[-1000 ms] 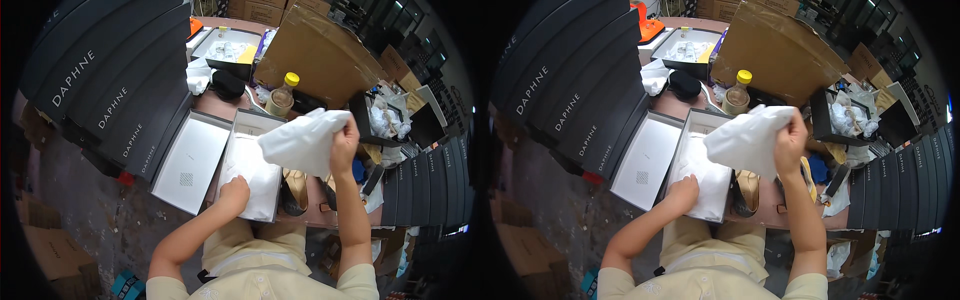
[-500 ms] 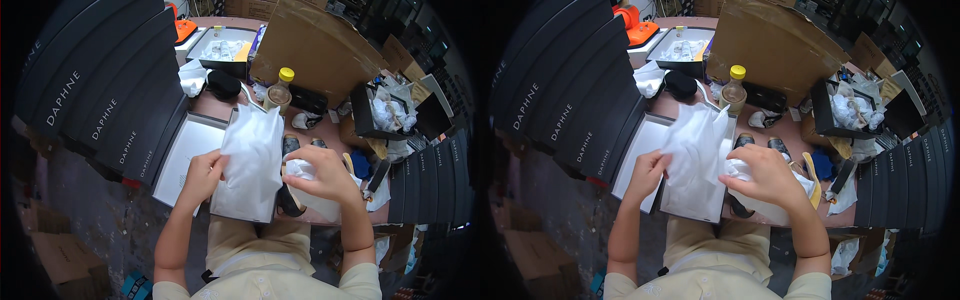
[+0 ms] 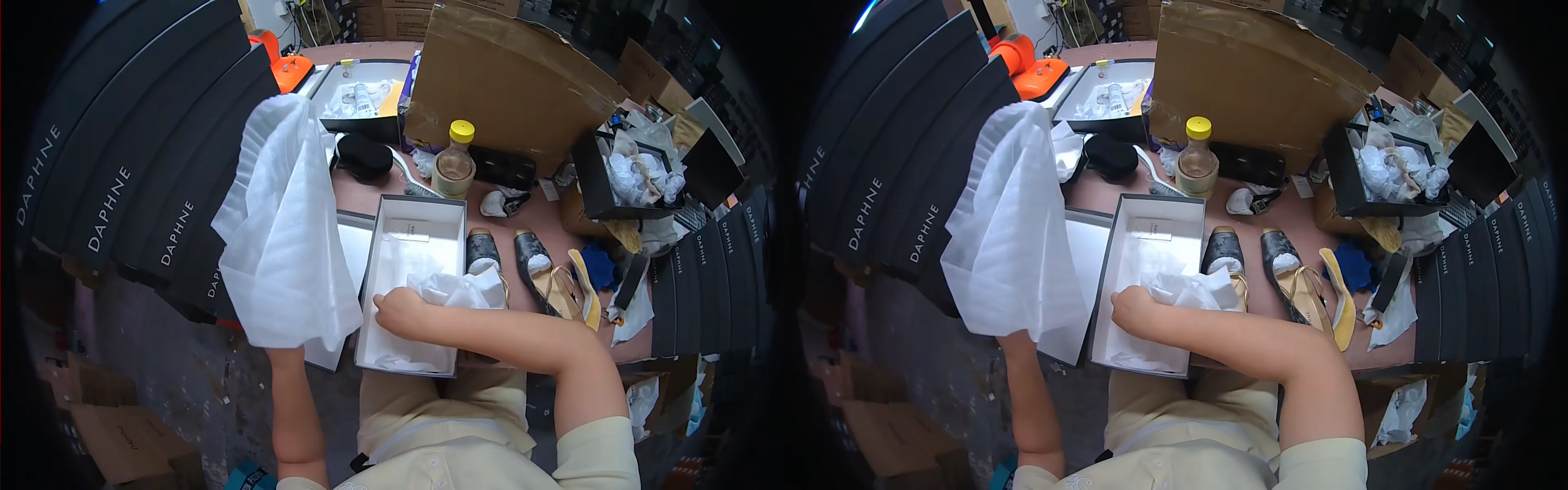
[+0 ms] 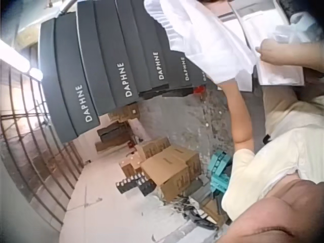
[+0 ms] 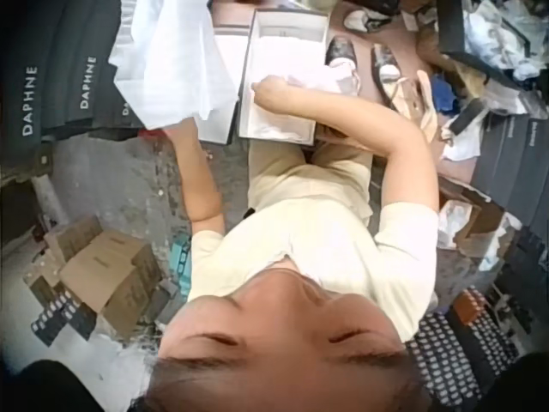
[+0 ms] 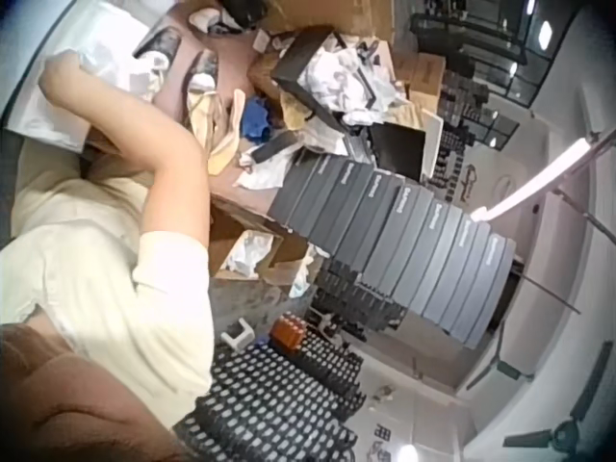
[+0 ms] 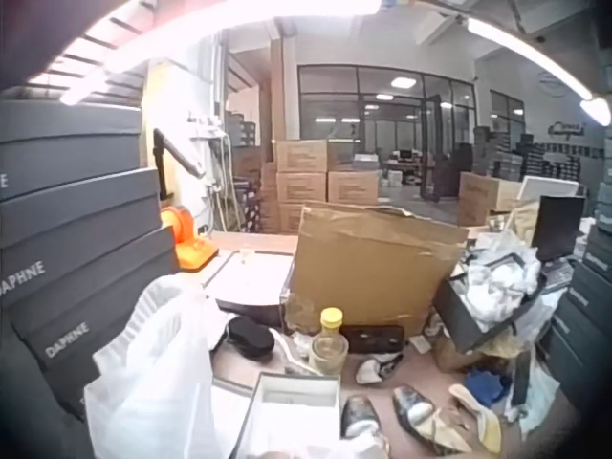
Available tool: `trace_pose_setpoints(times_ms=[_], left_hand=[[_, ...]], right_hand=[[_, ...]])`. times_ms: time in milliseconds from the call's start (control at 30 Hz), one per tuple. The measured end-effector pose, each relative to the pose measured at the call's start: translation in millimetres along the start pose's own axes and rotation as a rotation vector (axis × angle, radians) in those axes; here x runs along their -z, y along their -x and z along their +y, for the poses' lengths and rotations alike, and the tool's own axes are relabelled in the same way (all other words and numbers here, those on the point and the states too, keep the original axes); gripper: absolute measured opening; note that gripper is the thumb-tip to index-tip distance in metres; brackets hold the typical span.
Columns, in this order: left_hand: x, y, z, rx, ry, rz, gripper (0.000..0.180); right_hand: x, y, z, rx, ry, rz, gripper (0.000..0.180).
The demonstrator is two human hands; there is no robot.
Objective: Cleaning, inspecting, and packing finished shoes into boxes for shipment.
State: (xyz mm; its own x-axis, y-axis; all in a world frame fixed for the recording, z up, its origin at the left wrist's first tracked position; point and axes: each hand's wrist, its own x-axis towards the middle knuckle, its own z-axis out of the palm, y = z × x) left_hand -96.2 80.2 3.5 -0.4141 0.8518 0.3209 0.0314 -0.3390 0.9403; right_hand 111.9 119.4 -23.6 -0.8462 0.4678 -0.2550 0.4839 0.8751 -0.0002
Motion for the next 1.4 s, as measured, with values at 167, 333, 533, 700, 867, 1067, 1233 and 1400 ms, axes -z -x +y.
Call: trace_pose_setpoints(times_ms=[167, 333, 533, 700, 867, 1067, 1233, 1400], left_hand=[[3, -6, -2, 0.014, -0.223, -0.139, 0.046], [-2, 1, 1, 0.036, -0.188, -0.146, 0.046], [-25, -1, -1, 0.045, -0.14, -0.16, 0.046], [-16, 6, -1, 0.063, -0.14, -0.094, 0.046], [-2, 11, 1, 0.076, -0.128, -0.033, 0.046], [6, 18, -5, 0.104, -0.176, 0.026, 0.046], [-6, 22, -20, 0.132, -0.204, 0.015, 0.046], [-13, 25, -27, 0.127, -0.251, 0.031, 0.047]], right_hand=[[34, 43, 20, -0.002, -0.271, 0.27, 0.021], [126, 152, 48, -0.392, -0.297, 0.963, 0.036], [88, 263, 121, -0.99, 0.202, 1.296, 0.021], [51, 245, 127, -0.879, 0.286, 0.67, 0.036], [101, 219, 96, -0.789, 0.07, 1.008, 0.03], [142, 133, 35, -0.198, -1.002, 0.311, 0.082], [117, 68, 16, -0.127, -1.496, 0.165, 0.079], [118, 79, 21, -0.243, -1.476, 0.391, 0.043]])
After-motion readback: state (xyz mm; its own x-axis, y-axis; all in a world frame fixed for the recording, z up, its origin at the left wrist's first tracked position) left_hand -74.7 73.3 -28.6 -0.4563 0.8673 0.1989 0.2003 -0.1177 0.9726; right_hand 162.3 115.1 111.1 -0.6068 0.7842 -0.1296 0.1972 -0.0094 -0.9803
